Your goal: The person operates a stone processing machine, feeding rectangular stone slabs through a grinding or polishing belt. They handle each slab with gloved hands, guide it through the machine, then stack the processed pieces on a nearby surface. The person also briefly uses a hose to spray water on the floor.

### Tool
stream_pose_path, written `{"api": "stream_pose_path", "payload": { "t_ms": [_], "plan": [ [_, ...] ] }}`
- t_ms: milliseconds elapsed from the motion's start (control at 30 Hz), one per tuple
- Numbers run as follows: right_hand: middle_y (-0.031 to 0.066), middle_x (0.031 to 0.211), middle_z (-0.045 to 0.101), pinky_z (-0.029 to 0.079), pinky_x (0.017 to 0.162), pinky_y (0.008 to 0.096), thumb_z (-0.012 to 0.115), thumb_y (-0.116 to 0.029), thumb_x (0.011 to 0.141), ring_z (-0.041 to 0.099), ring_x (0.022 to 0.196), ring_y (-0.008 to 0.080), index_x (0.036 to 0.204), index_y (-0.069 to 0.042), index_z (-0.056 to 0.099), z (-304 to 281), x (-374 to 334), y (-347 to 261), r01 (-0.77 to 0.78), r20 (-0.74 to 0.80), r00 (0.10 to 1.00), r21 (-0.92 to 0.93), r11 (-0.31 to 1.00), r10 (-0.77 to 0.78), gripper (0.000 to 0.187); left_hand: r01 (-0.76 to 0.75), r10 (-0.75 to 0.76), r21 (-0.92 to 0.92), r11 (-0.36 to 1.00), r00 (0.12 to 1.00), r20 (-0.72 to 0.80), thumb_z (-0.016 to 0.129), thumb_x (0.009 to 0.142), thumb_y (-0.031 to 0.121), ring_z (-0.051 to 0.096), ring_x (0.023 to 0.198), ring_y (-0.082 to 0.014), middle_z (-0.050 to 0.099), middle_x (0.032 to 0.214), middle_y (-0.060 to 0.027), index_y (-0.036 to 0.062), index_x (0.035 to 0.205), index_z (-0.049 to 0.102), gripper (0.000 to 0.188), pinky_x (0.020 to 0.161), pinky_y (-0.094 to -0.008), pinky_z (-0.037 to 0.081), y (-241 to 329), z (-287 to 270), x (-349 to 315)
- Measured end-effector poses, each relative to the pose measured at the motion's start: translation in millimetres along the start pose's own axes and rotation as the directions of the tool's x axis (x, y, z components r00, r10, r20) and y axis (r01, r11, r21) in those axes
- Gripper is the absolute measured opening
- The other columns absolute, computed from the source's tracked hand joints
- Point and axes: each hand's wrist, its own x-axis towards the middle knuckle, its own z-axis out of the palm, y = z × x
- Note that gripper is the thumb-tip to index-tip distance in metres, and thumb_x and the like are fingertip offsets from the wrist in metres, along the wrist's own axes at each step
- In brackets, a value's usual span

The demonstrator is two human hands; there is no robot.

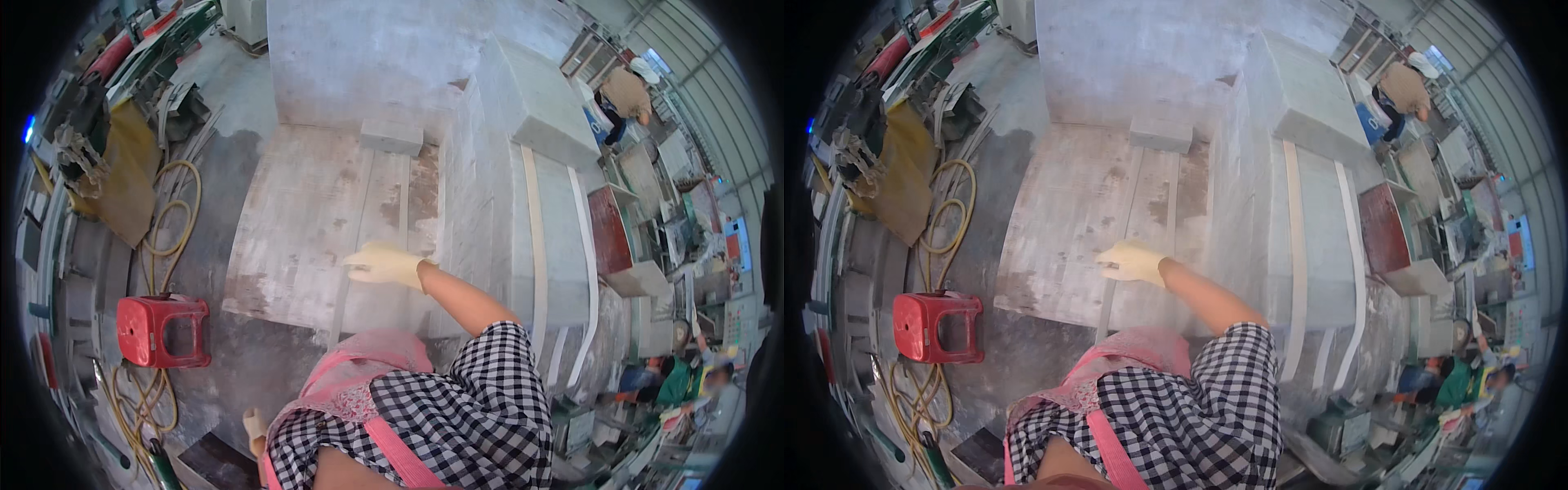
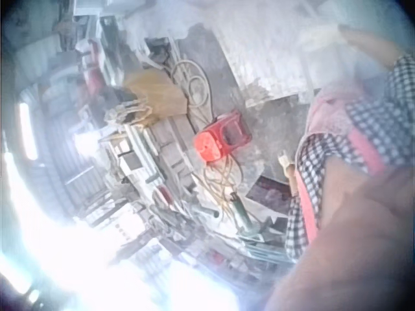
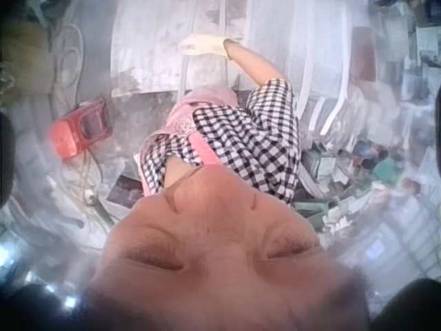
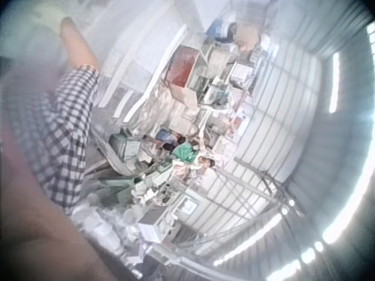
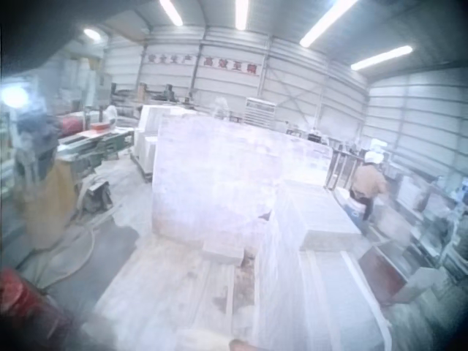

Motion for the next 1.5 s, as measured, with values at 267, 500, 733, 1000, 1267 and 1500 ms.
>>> {"api": "stream_pose_path", "payload": {
  "t_ms": [267, 500, 733, 1000, 1267, 1500],
  "plan": [
    [0.0123, 0.126, 0.069, 0.044, 0.103, 0.0442, 0.062, -0.031, 0.097, 0.059, 0.118, 0.0361, 0.128, -0.011, 0.067, -2.4, -86.1, -0.3, -0.149, -0.396, 0.916, -0.188, 0.971, 0.064, 0.037, -0.136, 0.136, 0.008, 0.991, 0.991, -0.008, 0.052, 0.102, 0.035, 0.062, 0.078, -0.0227, 0.070, 0.092, -0.0086, 0.0029, 0.100, 0.066, 0.035, 0.071, -0.0399, 0.049, -11.6, -56.0, 46.0],
    [0.0137, 0.115, 0.067, 0.041, 0.106, 0.0431, 0.062, -0.022, 0.095, 0.057, 0.114, 0.0352, 0.119, -0.006, 0.067, -103.1, -192.6, 22.1, -0.470, -0.639, 0.758, -0.391, 0.791, 0.134, 0.030, 0.162, 0.038, -0.649, 0.743, 0.958, 0.283, 0.039, 0.105, 0.057, 0.035, 0.145, -0.0282, 0.038, 0.156, -0.0127, 0.0042, 0.149, 0.041, 0.068, 0.118, -0.0404, 0.028, 174.5, -12.0, 137.1],
    [0.0096, 0.099, 0.059, 0.044, 0.092, 0.0407, 0.063, -0.013, 0.087, 0.056, 0.101, 0.0290, 0.106, -0.004, 0.063, -175.7, -219.2, 63.7, -0.277, -0.600, 0.790, -0.530, 0.801, -0.123, 0.022, -0.086, 0.471, -0.722, 0.687, 0.809, 0.352, 0.037, 0.106, 0.057, 0.012, 0.157, -0.0235, 0.019, 0.170, -0.0084, 0.0091, 0.162, 0.020, 0.075, 0.125, -0.0486, 0.010, 541.6, 200.1, 112.3],
    [0.0119, 0.123, 0.060, 0.037, 0.110, 0.0498, 0.064, -0.013, 0.085, 0.051, 0.122, 0.0304, 0.122, 0.000, 0.058, -179.8, -224.8, 90.0, -0.302, -0.490, 0.868, -0.387, 0.871, 0.083, 0.039, -0.295, 0.616, -0.635, 0.714, 0.695, 0.371, 0.036, 0.104, 0.064, 0.020, 0.154, -0.0235, 0.023, 0.168, -0.0069, 0.0090, 0.162, 0.022, 0.081, 0.124, -0.0443, 0.012, 775.9, 406.0, -4.2],
    [0.0108, 0.103, 0.057, 0.043, 0.088, 0.0426, 0.065, -0.010, 0.077, 0.054, 0.097, 0.0304, 0.099, -0.002, 0.060, -188.4, -221.3, 90.5, -0.218, -0.662, 0.750, -0.251, 0.943, -0.003, 0.024, 0.064, 0.763, -0.807, 0.587, 0.289, 0.578, 0.036, 0.104, 0.062, 0.032, 0.148, -0.0322, 0.030, 0.164, -0.0140, 0.0029, 0.159, 0.023, 0.082, 0.121, -0.0472, 0.027, 897.6, 578.2, -116.4],
    [0.0107, 0.108, 0.059, 0.042, 0.099, 0.0449, 0.066, -0.010, 0.077, 0.054, 0.107, 0.0292, 0.105, 0.001, 0.061, -187.3, -223.5, 92.4, -0.155, -0.672, 0.733, -0.315, 0.936, -0.104, 0.030, -0.045, 0.693, -0.731, 0.681, 0.363, 0.623, 0.039, 0.103, 0.064, 0.038, 0.145, -0.0323, 0.034, 0.161, -0.0154, 0.0060, 0.160, 0.023, 0.083, 0.119, -0.0472, 0.032, 874.5, 606.9, -146.3]
  ]
}}
